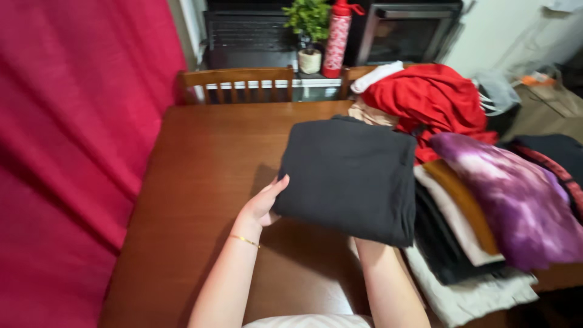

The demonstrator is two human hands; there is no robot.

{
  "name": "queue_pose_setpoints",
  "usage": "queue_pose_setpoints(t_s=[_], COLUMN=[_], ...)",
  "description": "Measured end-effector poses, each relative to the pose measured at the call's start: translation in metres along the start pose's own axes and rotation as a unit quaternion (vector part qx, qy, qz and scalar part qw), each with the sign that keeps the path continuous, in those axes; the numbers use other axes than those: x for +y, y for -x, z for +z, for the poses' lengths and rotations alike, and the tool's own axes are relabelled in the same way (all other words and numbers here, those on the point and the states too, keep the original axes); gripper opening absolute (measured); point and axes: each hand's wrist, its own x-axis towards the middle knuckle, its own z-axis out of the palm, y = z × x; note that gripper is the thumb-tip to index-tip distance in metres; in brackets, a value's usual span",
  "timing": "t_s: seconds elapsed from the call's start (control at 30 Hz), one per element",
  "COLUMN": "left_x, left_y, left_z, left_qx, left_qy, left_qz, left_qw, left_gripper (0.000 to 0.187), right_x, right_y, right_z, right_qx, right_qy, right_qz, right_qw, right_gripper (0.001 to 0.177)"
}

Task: The person folds a purple tie-dye top and a pair of black pants on a wooden table. They smooth and align each garment, fold them into compact rectangles, and place them on a growing stack of folded clothes.

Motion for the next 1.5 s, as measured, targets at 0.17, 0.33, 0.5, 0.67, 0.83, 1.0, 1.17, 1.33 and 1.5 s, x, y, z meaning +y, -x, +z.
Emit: queue_pose_setpoints(t_s=[0.17,0.33,0.5,0.67,0.83,1.0,1.17,1.33,1.5], left_x=[0.007,0.055,0.085,0.055,-0.056,-0.145,-0.143,-0.138,-0.144], left_y=[-0.003,-0.016,-0.070,-0.172,-0.248,-0.240,-0.205,-0.167,-0.161], left_z=[0.026,0.086,0.163,0.250,0.298,0.234,0.187,0.181,0.175], left_qx=[-0.020,-0.086,-0.163,-0.275,-0.263,-0.183,-0.200,-0.151,-0.107], left_qy=[-0.115,-0.203,-0.241,0.003,-0.028,-0.561,-0.641,-0.674,-0.671], left_qz=[0.081,0.097,0.098,0.147,0.136,0.238,0.330,0.372,0.397], left_qw=[0.990,0.970,0.952,0.950,0.955,0.771,0.664,0.621,0.616], left_gripper=[0.097,0.106,0.103,0.081,0.075,0.083,0.067,0.059,0.061], right_x=[-0.046,-0.092,-0.165,-0.236,-0.264,-0.269,-0.281,-0.274,-0.272], right_y=[-0.004,0.037,0.068,0.099,0.115,0.119,0.129,0.128,0.132], right_z=[0.011,-0.001,0.003,0.039,-0.005,-0.131,-0.177,-0.171,-0.164], right_qx=[0.003,0.087,0.307,0.115,0.126,0.213,0.185,0.204,0.250], right_qy=[0.010,0.023,0.286,0.241,0.146,0.203,0.102,0.141,0.156], right_qz=[-0.056,-0.092,-0.163,-0.363,-0.397,-0.344,-0.236,-0.209,-0.205], right_qw=[0.998,0.992,0.893,0.893,0.897,0.892,0.949,0.946,0.933], right_gripper=[0.065,0.061,0.037,0.032,0.053,0.054,0.042,0.039,0.034])
